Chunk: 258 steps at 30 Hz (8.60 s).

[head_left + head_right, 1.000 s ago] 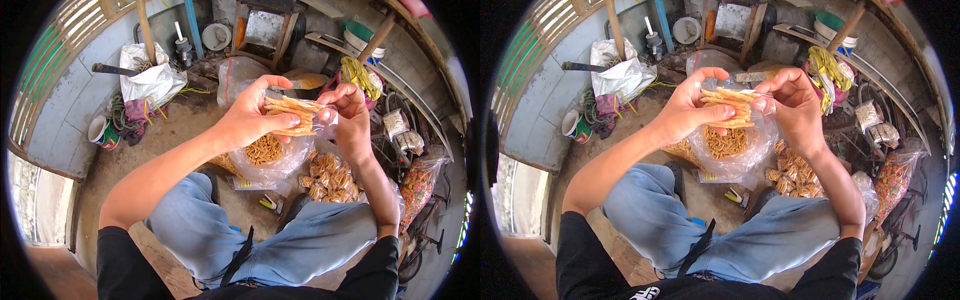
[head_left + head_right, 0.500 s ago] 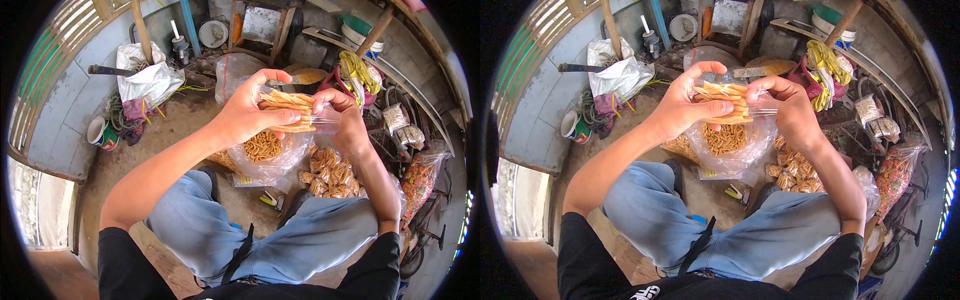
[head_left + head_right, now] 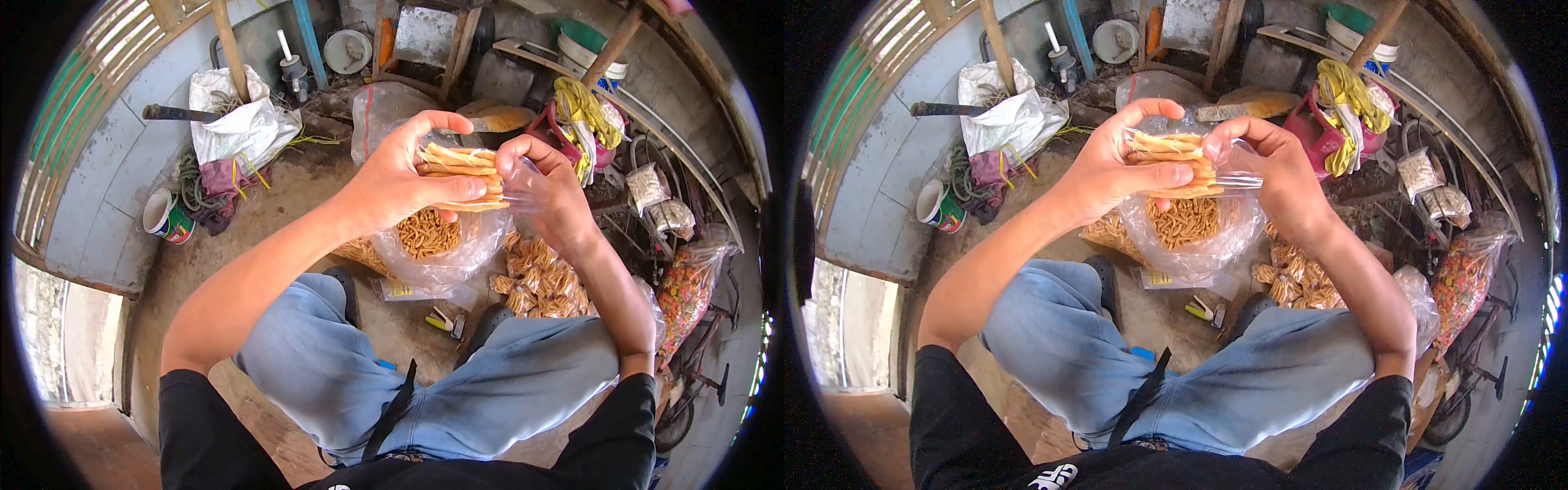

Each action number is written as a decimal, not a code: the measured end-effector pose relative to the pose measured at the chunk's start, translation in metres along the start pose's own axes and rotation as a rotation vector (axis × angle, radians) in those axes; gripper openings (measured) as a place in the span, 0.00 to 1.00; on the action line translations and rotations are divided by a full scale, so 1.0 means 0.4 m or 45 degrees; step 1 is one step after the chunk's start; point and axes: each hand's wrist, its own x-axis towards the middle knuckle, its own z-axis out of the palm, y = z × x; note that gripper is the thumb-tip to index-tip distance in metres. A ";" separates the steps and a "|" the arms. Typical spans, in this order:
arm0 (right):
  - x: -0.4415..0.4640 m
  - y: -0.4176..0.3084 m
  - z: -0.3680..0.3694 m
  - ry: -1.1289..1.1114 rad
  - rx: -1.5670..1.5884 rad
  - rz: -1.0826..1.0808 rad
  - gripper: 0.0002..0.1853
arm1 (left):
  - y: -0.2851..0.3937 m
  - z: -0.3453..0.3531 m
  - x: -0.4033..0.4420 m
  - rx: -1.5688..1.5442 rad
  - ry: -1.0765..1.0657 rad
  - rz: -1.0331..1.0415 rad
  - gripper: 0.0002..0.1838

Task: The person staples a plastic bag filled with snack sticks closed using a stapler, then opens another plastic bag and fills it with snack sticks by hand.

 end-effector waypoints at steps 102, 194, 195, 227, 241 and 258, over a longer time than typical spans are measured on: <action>0.074 0.025 -0.009 -0.170 -0.947 -0.587 0.11 | -0.035 -0.086 0.008 0.349 -0.265 -0.472 0.15; 0.105 0.011 -0.015 -0.508 -1.021 -0.555 0.07 | -0.043 -0.103 0.007 0.445 -0.278 -0.557 0.15; 0.103 0.013 -0.009 -0.508 -1.019 -0.554 0.07 | -0.044 -0.102 0.006 0.441 -0.268 -0.562 0.15; 0.259 0.178 -0.046 -0.043 -0.347 -0.383 0.12 | -0.063 -0.163 0.028 0.389 0.059 -0.489 0.13; 0.390 0.934 -0.273 -0.037 -1.617 0.218 0.14 | -0.089 -0.187 0.040 0.306 0.064 -0.374 0.12; 0.447 0.933 -0.242 -0.318 -2.133 -0.092 0.11 | -0.091 -0.210 0.031 0.293 0.098 -0.566 0.11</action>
